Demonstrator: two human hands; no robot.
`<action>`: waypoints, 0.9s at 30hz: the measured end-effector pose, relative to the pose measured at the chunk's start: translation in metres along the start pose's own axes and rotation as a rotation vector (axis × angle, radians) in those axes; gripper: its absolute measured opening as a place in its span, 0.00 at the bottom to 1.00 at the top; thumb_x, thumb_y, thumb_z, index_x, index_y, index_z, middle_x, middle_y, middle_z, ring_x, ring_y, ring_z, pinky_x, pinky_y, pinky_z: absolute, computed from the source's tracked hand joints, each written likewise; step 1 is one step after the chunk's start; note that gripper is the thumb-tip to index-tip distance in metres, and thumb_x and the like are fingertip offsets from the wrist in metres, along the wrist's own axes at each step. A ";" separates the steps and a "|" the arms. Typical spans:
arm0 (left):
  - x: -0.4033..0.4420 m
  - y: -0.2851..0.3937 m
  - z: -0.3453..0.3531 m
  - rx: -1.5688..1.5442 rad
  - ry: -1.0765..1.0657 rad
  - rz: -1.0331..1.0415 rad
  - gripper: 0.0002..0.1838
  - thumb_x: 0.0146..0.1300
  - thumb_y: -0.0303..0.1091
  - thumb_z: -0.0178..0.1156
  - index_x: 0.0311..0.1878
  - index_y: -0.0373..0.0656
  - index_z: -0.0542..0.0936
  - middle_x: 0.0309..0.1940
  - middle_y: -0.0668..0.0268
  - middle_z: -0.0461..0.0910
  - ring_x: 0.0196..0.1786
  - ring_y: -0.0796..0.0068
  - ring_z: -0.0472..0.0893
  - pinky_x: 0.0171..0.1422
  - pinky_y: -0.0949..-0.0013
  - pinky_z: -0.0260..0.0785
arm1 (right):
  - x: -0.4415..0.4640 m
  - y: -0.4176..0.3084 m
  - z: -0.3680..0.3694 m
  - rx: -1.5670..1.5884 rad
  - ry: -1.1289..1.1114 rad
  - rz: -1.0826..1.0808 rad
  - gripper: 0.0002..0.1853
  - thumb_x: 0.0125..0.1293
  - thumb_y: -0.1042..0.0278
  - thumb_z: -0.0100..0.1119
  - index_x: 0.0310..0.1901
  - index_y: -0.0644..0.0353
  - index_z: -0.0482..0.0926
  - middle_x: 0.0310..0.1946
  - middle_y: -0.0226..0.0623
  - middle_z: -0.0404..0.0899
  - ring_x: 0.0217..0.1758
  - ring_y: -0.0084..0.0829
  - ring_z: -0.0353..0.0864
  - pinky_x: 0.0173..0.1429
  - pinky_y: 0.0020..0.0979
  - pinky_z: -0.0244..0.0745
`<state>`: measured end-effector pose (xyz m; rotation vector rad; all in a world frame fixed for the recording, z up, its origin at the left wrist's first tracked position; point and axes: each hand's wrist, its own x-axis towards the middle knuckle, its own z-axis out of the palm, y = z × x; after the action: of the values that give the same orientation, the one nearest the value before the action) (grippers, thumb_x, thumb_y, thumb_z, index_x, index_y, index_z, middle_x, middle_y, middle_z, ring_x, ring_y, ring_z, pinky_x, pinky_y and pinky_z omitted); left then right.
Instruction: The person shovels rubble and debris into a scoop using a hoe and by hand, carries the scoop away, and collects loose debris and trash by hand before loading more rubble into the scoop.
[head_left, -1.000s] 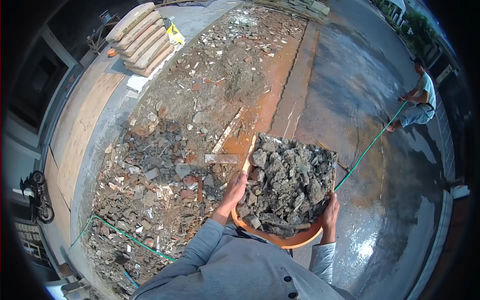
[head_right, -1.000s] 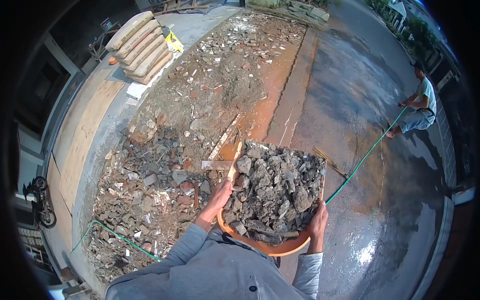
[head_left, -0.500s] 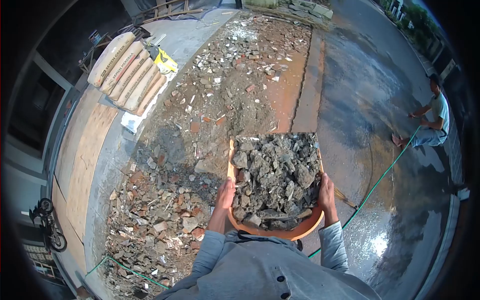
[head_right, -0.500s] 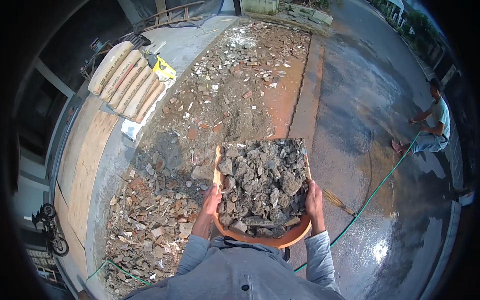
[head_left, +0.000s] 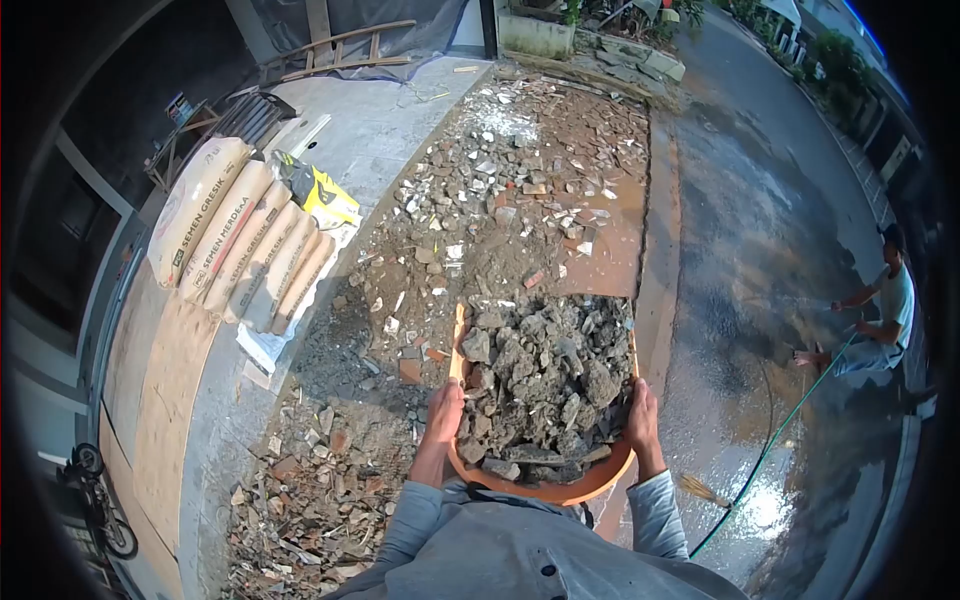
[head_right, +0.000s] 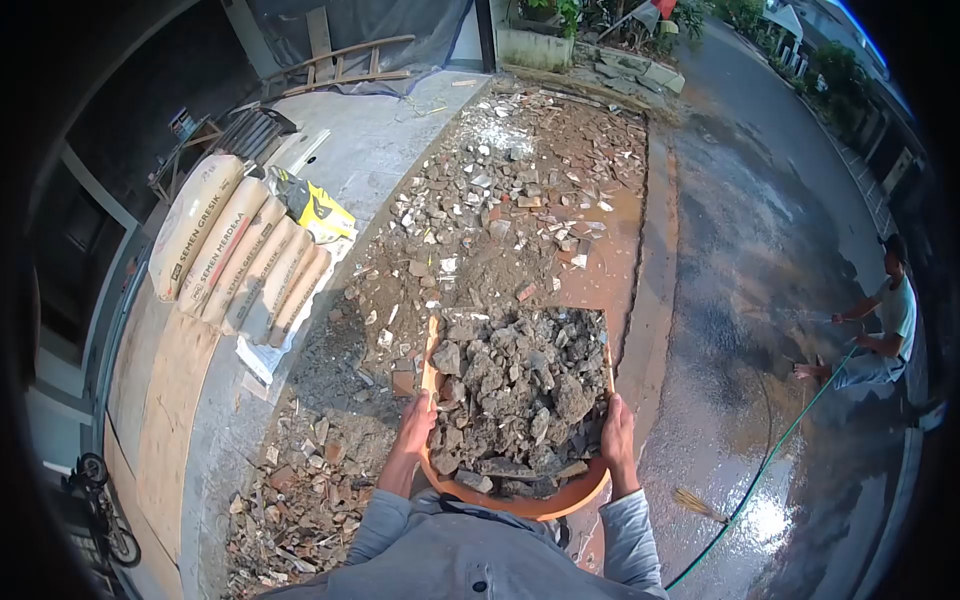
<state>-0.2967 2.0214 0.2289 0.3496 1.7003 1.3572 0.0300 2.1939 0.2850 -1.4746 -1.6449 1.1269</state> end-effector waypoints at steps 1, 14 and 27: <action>0.004 0.037 -0.011 0.001 -0.035 0.010 0.21 0.73 0.55 0.45 0.35 0.46 0.72 0.20 0.78 0.62 0.22 0.87 0.61 0.26 0.80 0.52 | -0.007 -0.014 0.013 -0.012 -0.053 0.140 0.28 0.78 0.49 0.33 0.42 0.68 0.76 0.31 0.29 0.73 0.37 0.23 0.66 0.45 0.29 0.65; 0.315 0.191 -0.101 0.004 -0.164 -0.068 0.20 0.73 0.54 0.47 0.37 0.47 0.72 0.25 0.78 0.63 0.26 0.88 0.61 0.30 0.79 0.53 | 0.223 -0.116 0.227 -0.055 0.046 0.177 0.27 0.77 0.49 0.38 0.47 0.71 0.73 0.27 0.44 0.75 0.36 0.30 0.72 0.47 0.37 0.69; 0.673 0.344 -0.030 0.095 -0.216 -0.113 0.21 0.74 0.54 0.45 0.37 0.45 0.74 0.24 0.77 0.64 0.26 0.86 0.62 0.30 0.79 0.53 | 0.562 -0.171 0.345 -0.064 0.160 0.213 0.25 0.77 0.50 0.39 0.41 0.69 0.73 0.22 0.43 0.68 0.30 0.29 0.67 0.38 0.37 0.67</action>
<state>-0.7949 2.5904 0.2186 0.4319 1.5824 1.1178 -0.4383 2.6874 0.2522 -1.7665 -1.4532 1.0447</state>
